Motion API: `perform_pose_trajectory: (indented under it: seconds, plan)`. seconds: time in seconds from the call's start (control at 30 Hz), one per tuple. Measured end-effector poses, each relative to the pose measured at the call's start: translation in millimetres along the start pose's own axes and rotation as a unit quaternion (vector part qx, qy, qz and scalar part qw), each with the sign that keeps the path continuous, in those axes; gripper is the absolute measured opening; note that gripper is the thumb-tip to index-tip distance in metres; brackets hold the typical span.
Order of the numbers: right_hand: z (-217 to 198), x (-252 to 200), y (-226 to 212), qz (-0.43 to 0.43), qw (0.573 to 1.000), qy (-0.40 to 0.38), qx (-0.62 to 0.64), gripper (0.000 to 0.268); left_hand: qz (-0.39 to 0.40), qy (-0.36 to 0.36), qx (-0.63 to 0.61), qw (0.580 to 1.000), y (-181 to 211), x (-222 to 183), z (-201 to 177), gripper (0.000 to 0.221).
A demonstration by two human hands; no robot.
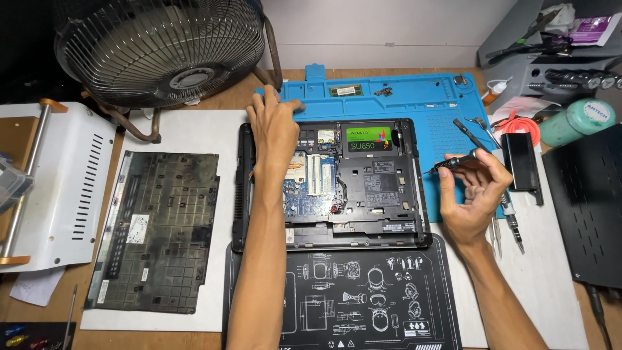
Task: Disassembling a laptop by unscrewing and removing internal components such as the cooling fan and heat sink.
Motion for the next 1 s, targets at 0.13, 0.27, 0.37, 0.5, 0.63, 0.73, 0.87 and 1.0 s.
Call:
perform_pose_trajectory:
  seconds: [0.13,0.27,0.37,0.5,0.63,0.73,0.87,1.0]
  plan:
    - [-0.9,-0.8,-0.3,0.020,1.000,-0.007,-0.011,0.053,-0.028,-0.053,0.026,0.998,-11.2,-2.8,17.8,0.049]
    - [0.6,1.7,-6.5,0.021,1.000,-0.015,0.007,0.052,-0.049,-0.055,0.036,0.997,-16.3,-1.5,12.8,0.054]
    - [-0.4,1.7,-7.5,0.019,1.000,-0.011,0.000,0.052,-0.034,-0.019,0.027,0.999,-8.4,0.1,3.3,0.053]
    - [0.5,3.3,-10.2,0.013,1.000,-0.015,0.003,0.052,-0.040,-0.070,0.006,0.997,-11.6,-1.9,18.7,0.059]
    - [-0.4,3.1,-9.9,0.018,1.000,-0.010,-0.003,0.051,-0.041,-0.052,0.031,0.997,-18.3,-2.6,18.9,0.048]
    - [0.1,4.3,-11.8,0.008,1.000,-0.014,0.004,0.052,-0.038,-0.046,0.029,0.998,-15.0,-1.2,11.4,0.050]
    - [0.5,3.2,-10.6,0.012,1.000,-0.013,0.002,0.051,-0.050,-0.076,-0.001,0.996,-12.7,-1.3,18.6,0.059]
    - [0.2,3.6,-11.0,0.007,1.000,-0.012,0.005,0.051,-0.068,-0.094,0.005,0.993,-18.6,-3.8,25.3,0.063]
Point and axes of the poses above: each hand's wrist, its own x-axis towards the middle knuckle, its own z-axis out of the palm, y = z × x, the point moved 8 cm from there along x, towards the middle knuckle, and after that the axes turned 13 degrees about -x, right-handed, at the moved point
